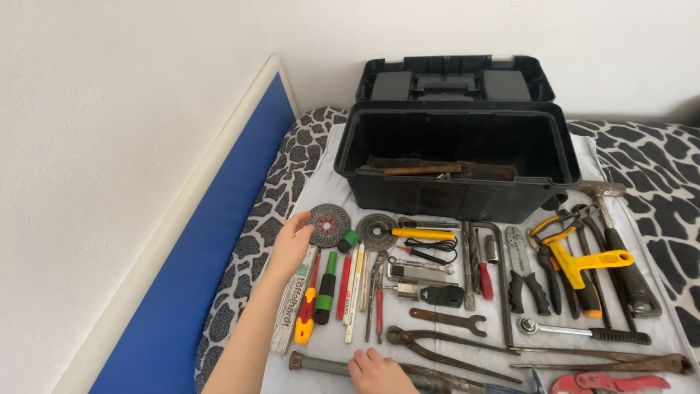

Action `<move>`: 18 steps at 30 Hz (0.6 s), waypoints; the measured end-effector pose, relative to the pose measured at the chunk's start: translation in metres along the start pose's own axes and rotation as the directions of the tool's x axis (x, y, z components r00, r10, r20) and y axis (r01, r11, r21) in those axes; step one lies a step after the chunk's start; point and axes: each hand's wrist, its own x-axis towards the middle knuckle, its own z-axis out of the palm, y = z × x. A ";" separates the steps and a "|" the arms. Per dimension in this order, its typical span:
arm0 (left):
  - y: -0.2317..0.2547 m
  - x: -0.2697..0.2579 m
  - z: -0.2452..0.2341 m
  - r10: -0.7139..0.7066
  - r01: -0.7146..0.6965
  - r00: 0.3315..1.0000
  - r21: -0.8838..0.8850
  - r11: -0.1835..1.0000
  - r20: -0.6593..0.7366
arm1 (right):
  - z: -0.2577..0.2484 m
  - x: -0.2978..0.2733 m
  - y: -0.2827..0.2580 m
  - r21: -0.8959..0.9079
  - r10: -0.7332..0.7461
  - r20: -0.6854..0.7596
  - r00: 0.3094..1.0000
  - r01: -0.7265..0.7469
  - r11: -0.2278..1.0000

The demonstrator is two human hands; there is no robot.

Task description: The person removes various tools and hardware from a black plastic toolbox and places them on a patterned bedspread. Items handled include a hammer, metal rods, a grinding disc, pliers, wrenches, and small fasteners. The person repeatedly reaches into the box, picks up items, and sets them down on the bed.

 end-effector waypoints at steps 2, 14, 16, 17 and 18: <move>-0.001 0.004 0.009 0.011 -0.011 1.000 0.006 1.000 -0.014 | 0.004 -0.001 0.000 0.011 0.009 -0.030 0.999 -0.009 1.000; 0.061 0.027 0.101 0.421 -0.400 0.904 0.202 0.894 -0.077 | -0.098 -0.055 0.053 0.108 -0.074 -0.285 0.956 0.108 0.988; 0.075 0.041 0.123 0.533 -0.503 0.845 0.281 0.818 -0.037 | -0.145 -0.081 0.092 0.103 -0.070 -0.397 0.915 0.120 0.987; 0.082 0.051 0.135 0.583 -0.535 0.812 0.412 0.738 0.010 | -0.165 -0.096 0.116 0.153 0.140 -0.395 0.908 -0.085 0.985; 0.088 0.062 0.146 0.625 -0.557 0.778 0.532 0.638 0.065 | -0.185 -0.110 0.139 0.201 0.343 -0.383 0.858 -0.285 0.937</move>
